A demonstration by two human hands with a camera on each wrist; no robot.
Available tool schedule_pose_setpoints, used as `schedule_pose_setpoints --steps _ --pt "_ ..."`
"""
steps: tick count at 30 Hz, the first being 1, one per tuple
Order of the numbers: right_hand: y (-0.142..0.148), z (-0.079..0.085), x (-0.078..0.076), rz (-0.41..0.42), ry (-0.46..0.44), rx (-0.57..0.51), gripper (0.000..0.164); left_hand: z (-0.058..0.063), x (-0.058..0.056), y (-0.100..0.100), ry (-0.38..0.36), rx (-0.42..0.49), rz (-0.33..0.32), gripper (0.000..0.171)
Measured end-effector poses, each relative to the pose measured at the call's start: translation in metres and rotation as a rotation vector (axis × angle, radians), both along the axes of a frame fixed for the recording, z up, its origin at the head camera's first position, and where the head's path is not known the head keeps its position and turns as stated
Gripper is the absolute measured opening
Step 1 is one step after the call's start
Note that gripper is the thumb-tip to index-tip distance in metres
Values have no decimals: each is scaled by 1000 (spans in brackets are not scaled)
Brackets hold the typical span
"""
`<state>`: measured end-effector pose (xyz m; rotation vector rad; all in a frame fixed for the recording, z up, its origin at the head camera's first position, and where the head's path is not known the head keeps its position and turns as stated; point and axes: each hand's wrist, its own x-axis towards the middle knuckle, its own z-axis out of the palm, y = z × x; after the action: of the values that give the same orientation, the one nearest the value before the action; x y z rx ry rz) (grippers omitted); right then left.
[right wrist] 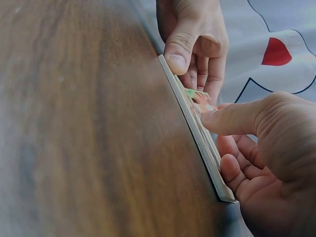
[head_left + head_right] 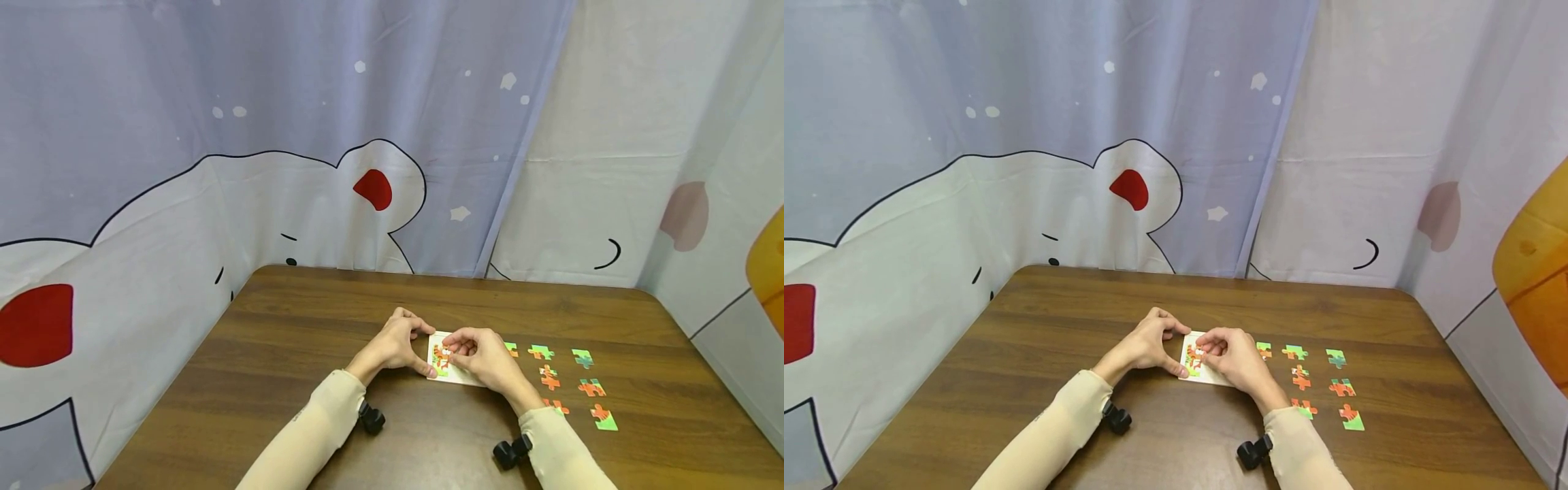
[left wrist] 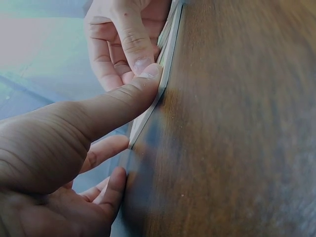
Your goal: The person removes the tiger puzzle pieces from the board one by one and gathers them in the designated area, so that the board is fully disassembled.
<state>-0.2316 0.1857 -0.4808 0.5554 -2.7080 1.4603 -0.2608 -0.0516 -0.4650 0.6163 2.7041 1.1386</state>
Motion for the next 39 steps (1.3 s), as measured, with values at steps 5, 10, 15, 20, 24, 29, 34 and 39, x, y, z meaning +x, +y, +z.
schedule_pose_setpoints --steps 5,10,15,20,24,29,34,39 --pt "0 1 0 -22 -2 -11 20 0 0 -1 5 -4 -5 81" --pt "2 6 -1 -28 -2 -40 20 1 0 0 -3 -15 0 80" --pt "6 14 -1 -17 3 -92 19 1 -1 1 -10 -19 3 80" --pt "11 20 -1 1 -6 -136 22 1 -1 0 -9 -20 2 81" --pt "18 25 -1 -7 3 -144 23 0 -1 0 8 -30 0 80" --pt "30 34 1 -27 25 -156 22 -3 -1 2 8 -22 -1 79" --pt "49 43 4 -53 19 -170 23 -4 0 2 -17 -10 4 80" --pt "69 57 9 -79 19 -129 25 -2 0 1 9 -22 5 79"
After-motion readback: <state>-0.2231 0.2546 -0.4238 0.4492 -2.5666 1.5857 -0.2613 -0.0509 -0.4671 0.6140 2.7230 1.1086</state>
